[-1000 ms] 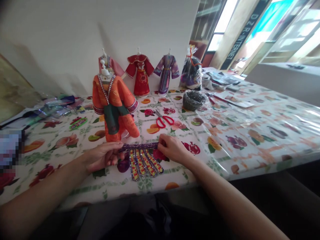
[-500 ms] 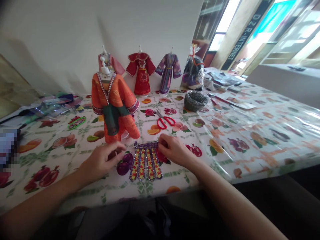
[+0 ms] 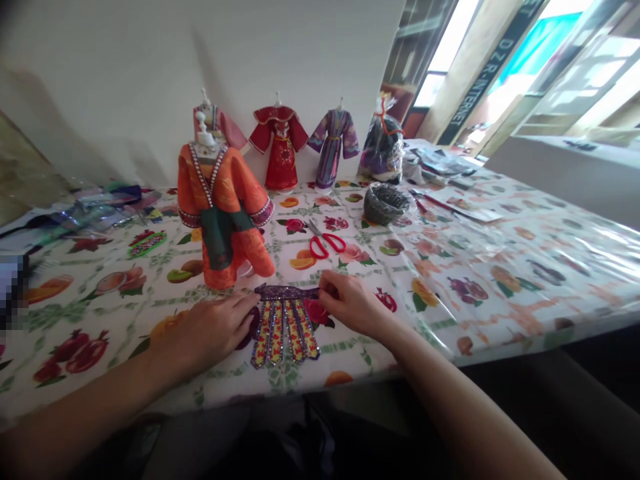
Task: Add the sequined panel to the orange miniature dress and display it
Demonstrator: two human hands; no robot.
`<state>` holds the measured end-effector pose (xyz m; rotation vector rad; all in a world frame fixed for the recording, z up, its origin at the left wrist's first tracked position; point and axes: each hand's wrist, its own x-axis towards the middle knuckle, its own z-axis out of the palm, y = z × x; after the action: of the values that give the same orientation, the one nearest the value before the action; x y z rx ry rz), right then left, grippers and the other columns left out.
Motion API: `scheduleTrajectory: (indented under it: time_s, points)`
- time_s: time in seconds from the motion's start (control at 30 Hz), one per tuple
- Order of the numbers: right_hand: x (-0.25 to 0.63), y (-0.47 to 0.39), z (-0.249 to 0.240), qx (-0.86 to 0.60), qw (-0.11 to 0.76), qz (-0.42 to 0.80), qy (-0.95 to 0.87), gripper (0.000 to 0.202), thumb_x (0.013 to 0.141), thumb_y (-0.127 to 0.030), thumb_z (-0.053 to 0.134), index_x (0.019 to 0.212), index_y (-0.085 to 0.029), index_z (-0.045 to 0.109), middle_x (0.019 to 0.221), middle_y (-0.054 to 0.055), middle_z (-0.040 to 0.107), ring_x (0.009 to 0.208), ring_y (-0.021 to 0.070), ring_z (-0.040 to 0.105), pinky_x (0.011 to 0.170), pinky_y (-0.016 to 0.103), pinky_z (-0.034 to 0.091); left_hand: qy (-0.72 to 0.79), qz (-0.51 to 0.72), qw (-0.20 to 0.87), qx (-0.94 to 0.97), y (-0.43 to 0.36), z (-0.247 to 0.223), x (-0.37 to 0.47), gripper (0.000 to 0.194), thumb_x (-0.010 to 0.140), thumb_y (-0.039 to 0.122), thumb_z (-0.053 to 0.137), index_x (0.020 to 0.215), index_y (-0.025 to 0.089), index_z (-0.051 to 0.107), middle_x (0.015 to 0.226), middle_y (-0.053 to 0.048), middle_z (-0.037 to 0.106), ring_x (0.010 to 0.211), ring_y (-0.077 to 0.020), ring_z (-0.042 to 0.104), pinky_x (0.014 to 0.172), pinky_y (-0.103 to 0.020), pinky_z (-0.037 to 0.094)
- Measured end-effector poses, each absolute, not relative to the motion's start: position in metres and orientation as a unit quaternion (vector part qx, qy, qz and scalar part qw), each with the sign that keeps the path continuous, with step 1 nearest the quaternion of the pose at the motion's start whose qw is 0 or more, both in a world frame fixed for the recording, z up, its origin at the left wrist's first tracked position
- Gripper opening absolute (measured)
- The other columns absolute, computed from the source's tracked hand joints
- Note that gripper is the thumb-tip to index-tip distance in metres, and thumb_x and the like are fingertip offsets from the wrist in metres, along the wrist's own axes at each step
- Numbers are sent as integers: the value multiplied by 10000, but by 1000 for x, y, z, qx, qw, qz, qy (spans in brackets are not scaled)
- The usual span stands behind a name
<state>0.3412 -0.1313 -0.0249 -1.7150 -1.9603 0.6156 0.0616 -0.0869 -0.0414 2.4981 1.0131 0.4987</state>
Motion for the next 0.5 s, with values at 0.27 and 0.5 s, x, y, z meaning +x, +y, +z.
scheduleTrajectory:
  time_s: [0.27,0.5]
  points:
    - [351,-116,-38,-649,196,228,-699,126,838,-223,520,714,-210,497,652,6,573,604,148,503,579,291,352,392,197,218,872,-84,-39,43,316,922,370,560,1185,261,698,953,-99,758,814,-274,689,726,-361,469]
    - [352,-117,-39,-642,187,233,-706,129,851,-223,515,724,-203,510,657,5,588,606,139,517,584,280,364,463,128,162,862,-63,-11,81,231,937,285,472,883,171,664,818,-92,712,680,-211,640,617,-319,384]
